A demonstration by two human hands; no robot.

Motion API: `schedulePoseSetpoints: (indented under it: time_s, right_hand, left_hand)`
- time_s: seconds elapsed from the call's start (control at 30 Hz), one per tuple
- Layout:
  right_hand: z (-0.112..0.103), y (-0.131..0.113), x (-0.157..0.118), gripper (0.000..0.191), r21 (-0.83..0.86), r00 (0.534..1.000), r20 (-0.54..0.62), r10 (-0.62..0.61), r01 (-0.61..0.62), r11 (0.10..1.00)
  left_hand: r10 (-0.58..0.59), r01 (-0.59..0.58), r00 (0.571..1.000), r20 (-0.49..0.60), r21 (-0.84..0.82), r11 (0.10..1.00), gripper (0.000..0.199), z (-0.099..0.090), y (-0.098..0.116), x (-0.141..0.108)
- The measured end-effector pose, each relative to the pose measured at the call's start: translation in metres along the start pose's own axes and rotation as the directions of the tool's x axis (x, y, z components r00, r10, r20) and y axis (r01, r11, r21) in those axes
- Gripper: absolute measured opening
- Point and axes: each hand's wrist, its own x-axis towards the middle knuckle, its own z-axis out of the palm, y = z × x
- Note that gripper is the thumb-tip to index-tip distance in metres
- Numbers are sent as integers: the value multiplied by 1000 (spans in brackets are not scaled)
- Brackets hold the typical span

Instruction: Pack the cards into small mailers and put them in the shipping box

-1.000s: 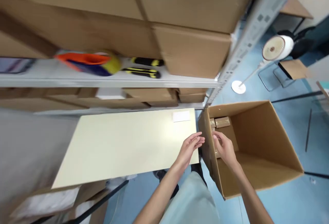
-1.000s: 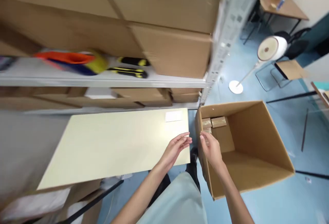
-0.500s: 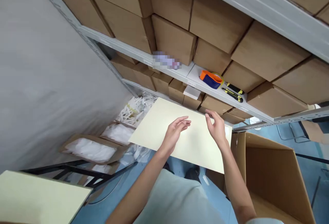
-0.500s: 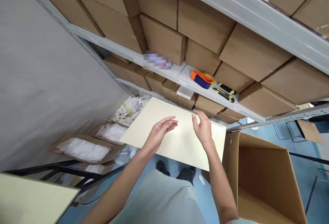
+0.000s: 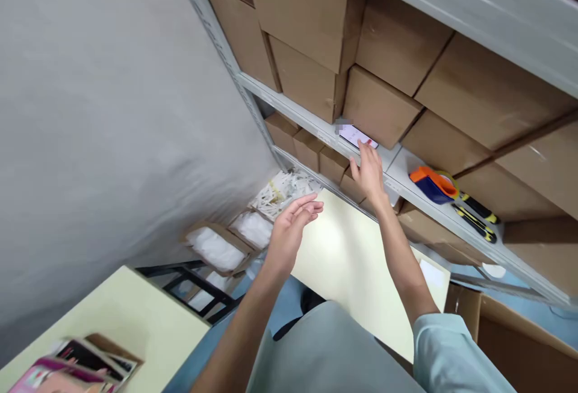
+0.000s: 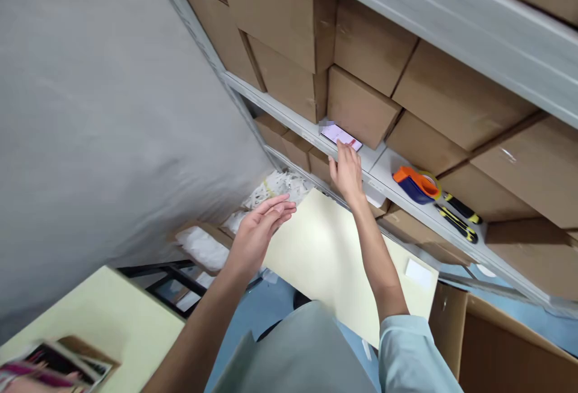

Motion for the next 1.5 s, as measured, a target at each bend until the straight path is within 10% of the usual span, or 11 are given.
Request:
schedulePoseSetpoints:
  time_s: [0.33,0.57,0.83,1.0,1.17,1.3,1.5]
  right_hand:
    - [58,37,73,72,-200,988,141,-61,89,976]
    - [53,14,50,87,-116,943,-110,-313,301,947]
    - [134,-180,-60,70,247,802,67,-593,563,789]
    - [207,-318,-183,63,581,633,274,-724,491,649]
    - [270,-441,-297,53,697,380,568,-730,250,672]
    - [323,-520,-350,49,448,273,819,-505,246,860]
    - [366,-573,-378,38,60,360,916,-178,316,947]
  left_hand:
    - [28,-32,995,-96,-34,999,47,-29,6,28]
    - [9,-35,983,-181,-142,989,36,-87,-40,-15]
    - [-45,-160,787,-615,-274,948,48,-236,-111,-125]
    - [-26,-253,478,-878,-167,953,46,-355,-160,-218]
    - [-9,-48,165,-986,-17,999,31,-484,-205,-282]
    - [-74,93,159,-985,-59,994,39,-556,-225,-292]
    - [-132,151,314,-940,-88,985,22,-591,-237,-287]
